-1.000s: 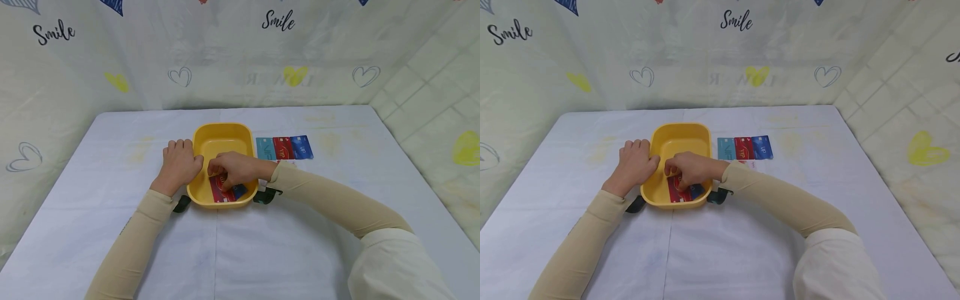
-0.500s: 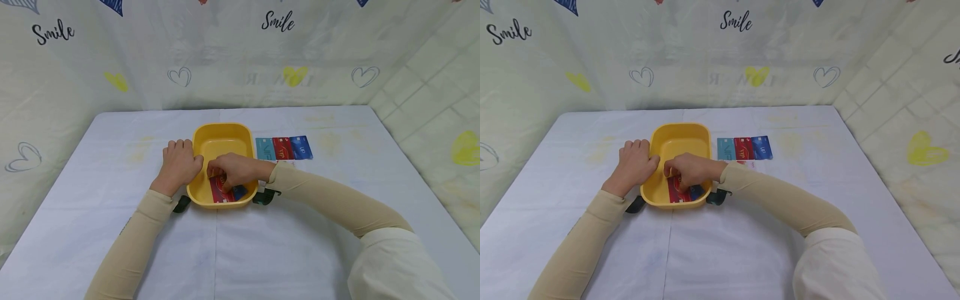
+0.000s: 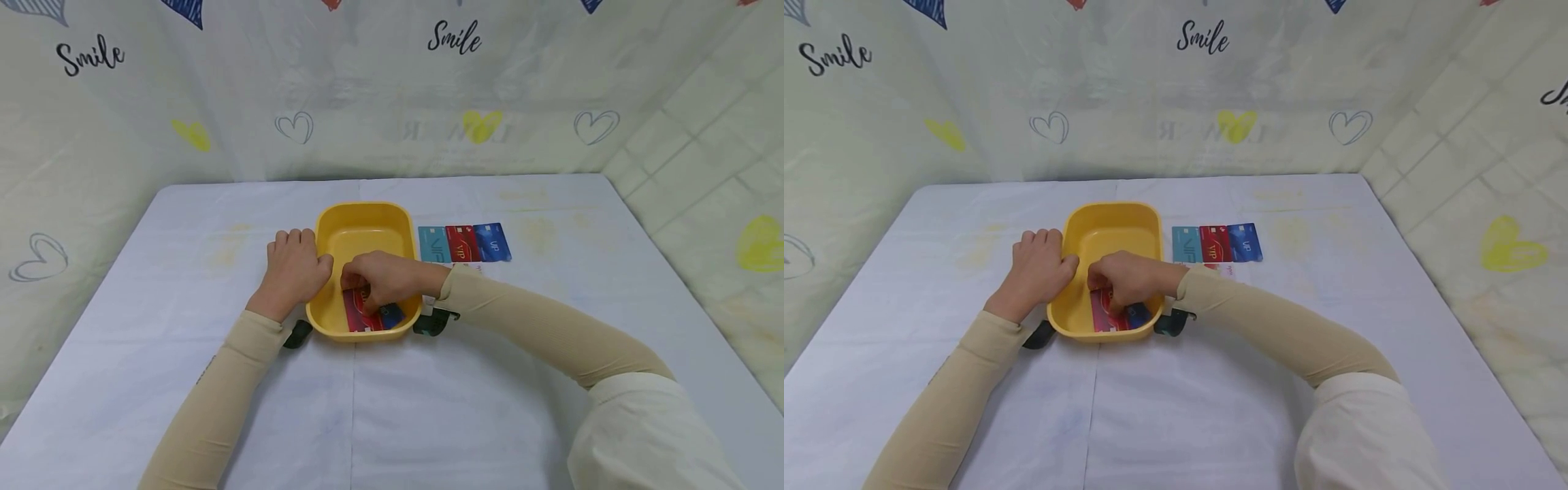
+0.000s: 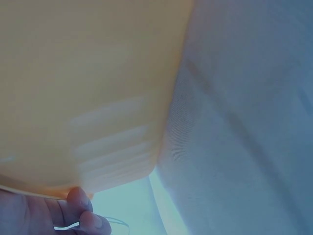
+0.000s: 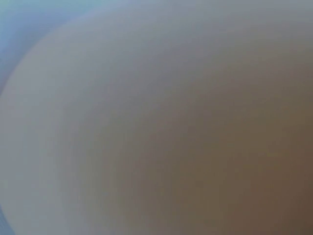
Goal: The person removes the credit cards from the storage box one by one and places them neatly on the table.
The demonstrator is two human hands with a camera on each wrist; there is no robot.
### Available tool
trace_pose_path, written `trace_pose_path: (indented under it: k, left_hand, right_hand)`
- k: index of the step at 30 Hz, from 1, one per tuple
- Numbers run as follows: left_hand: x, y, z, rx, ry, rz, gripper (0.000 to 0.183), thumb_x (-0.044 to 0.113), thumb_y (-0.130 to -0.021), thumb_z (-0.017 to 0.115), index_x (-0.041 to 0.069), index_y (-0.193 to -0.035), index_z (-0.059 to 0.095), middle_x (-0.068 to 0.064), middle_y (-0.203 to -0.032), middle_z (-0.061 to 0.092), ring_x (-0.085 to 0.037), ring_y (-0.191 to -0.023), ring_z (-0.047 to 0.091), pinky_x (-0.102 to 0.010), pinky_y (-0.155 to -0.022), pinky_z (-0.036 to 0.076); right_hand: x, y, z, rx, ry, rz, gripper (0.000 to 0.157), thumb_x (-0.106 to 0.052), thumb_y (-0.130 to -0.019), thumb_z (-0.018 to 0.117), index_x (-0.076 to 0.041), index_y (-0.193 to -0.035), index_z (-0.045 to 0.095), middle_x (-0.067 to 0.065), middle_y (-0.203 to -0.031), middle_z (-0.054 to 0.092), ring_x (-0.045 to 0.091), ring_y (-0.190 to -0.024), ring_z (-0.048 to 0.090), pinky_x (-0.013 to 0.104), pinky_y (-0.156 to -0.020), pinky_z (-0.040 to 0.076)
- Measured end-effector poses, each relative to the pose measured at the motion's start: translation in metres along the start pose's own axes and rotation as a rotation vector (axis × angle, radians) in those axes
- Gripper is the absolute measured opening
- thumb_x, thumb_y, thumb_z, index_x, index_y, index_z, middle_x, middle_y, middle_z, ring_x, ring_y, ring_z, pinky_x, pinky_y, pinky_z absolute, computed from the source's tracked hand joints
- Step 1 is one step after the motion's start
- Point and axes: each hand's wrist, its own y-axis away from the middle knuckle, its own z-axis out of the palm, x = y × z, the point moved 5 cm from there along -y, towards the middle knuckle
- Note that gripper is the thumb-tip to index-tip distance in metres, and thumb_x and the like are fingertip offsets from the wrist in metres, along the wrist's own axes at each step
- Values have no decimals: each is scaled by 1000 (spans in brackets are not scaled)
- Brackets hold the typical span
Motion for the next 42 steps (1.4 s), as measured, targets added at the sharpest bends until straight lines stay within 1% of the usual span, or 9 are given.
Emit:
trace_pose_path:
  k: [9, 19, 26, 31, 38, 42]
  left_hand:
    - [0, 0, 1, 5, -10, 0, 32, 26, -94, 38, -3, -100, 49, -18, -94, 47, -37, -100, 37, -49, -87, 32]
    - [1, 0, 0, 18, -11, 10, 30, 26, -94, 38, -2, -96, 48, -18, -93, 47, -38, -100, 37, -49, -87, 31]
    - [0, 0, 1, 12, -15, 1, 31, 27, -95, 39, -3, -100, 49, -18, -95, 48, -38, -101, 38, -50, -89, 32]
    - [1, 0, 1, -1, -18, -8, 32, 27, -95, 40, -3, -103, 49, -18, -96, 48, -37, -103, 38, -50, -89, 32]
    - [2, 1, 0, -4, -19, -9, 33, 26, -95, 40, -4, -105, 49, -19, -97, 49, -38, -105, 39, -50, -91, 33]
    - [2, 2, 0, -5, -20, -11, 35, 26, -95, 40, -5, -108, 50, -20, -99, 49, -38, -106, 39, -51, -93, 33]
  right_hand:
    - [1, 2, -1, 27, 4, -4, 50, -21, -86, 84, -11, -130, 65, 2, -124, 68, 15, -112, 60, 31, -105, 53]
    - [1, 4, -3, 54, -24, -18, 43, -19, -87, 82, -13, -127, 68, 1, -120, 67, 15, -108, 61, 29, -99, 55]
    - [1, 4, -5, 82, -45, -34, 38, -14, -91, 76, -11, -129, 70, 3, -119, 70, 15, -105, 63, 28, -97, 56]
    - [2, 5, -7, 114, -83, -22, 37, -15, -91, 77, -11, -127, 71, 4, -118, 71, 16, -104, 64, 28, -95, 57]
    - [1, 7, -9, 138, -110, -67, 38, -17, -89, 79, -10, -126, 72, 4, -117, 74, 14, -102, 68, 25, -93, 58]
    - [1, 8, -10, 144, -117, -89, 39, -19, -89, 80, -13, -127, 73, 3, -116, 74, 14, -101, 69, 24, -91, 58]
